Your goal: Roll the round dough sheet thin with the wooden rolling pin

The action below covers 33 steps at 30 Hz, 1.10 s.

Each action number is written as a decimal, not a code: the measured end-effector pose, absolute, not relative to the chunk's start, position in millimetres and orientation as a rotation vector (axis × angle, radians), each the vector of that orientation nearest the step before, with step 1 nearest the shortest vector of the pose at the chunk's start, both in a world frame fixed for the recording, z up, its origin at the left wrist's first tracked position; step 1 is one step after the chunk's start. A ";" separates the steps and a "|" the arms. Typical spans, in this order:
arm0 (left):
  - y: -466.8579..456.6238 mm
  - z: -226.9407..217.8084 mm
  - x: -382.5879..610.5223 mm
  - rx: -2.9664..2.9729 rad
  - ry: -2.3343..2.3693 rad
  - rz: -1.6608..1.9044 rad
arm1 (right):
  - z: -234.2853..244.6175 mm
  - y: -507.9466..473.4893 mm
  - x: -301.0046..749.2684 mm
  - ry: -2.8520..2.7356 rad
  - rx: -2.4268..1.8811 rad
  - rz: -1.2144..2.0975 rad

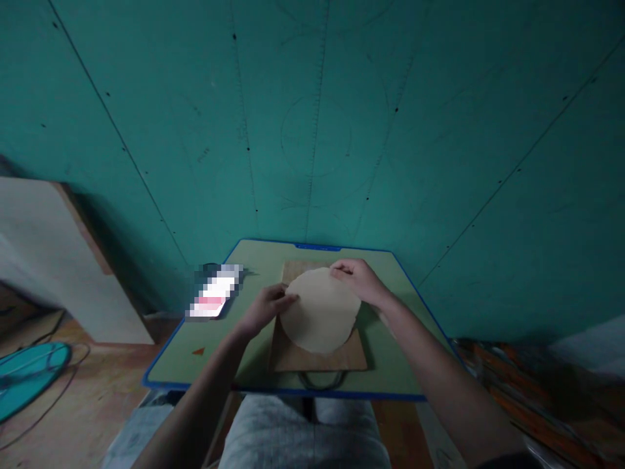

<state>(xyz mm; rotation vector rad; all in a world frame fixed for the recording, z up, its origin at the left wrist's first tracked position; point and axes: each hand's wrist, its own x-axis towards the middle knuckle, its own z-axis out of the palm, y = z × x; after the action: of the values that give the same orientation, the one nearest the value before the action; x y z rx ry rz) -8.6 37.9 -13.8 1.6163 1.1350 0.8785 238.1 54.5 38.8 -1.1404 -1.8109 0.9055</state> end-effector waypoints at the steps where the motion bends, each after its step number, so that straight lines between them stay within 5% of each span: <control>1: 38.6 -8.6 -9.8 1.621 1.128 0.890 | 39.1 54.4 238.8 -1.787 -1.144 0.913; 18: 52.6 87.3 -13.4 1.904 1.106 1.027 | 77.9 35.5 242.5 -1.525 -1.033 1.006; 28: 32.5 90.3 -22.2 1.867 1.093 0.941 | 68.2 8.9 241.9 -1.566 -1.057 0.974; 33: 66.1 52.1 -6.7 1.949 1.172 0.842 | 23.7 32.4 254.6 -1.541 -1.279 0.931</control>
<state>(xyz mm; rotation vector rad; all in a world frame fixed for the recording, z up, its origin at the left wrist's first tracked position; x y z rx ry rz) -6.7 66.1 52.1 1.9490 1.1719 0.8421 254.6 32.4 23.7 -1.2791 -1.5413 0.9311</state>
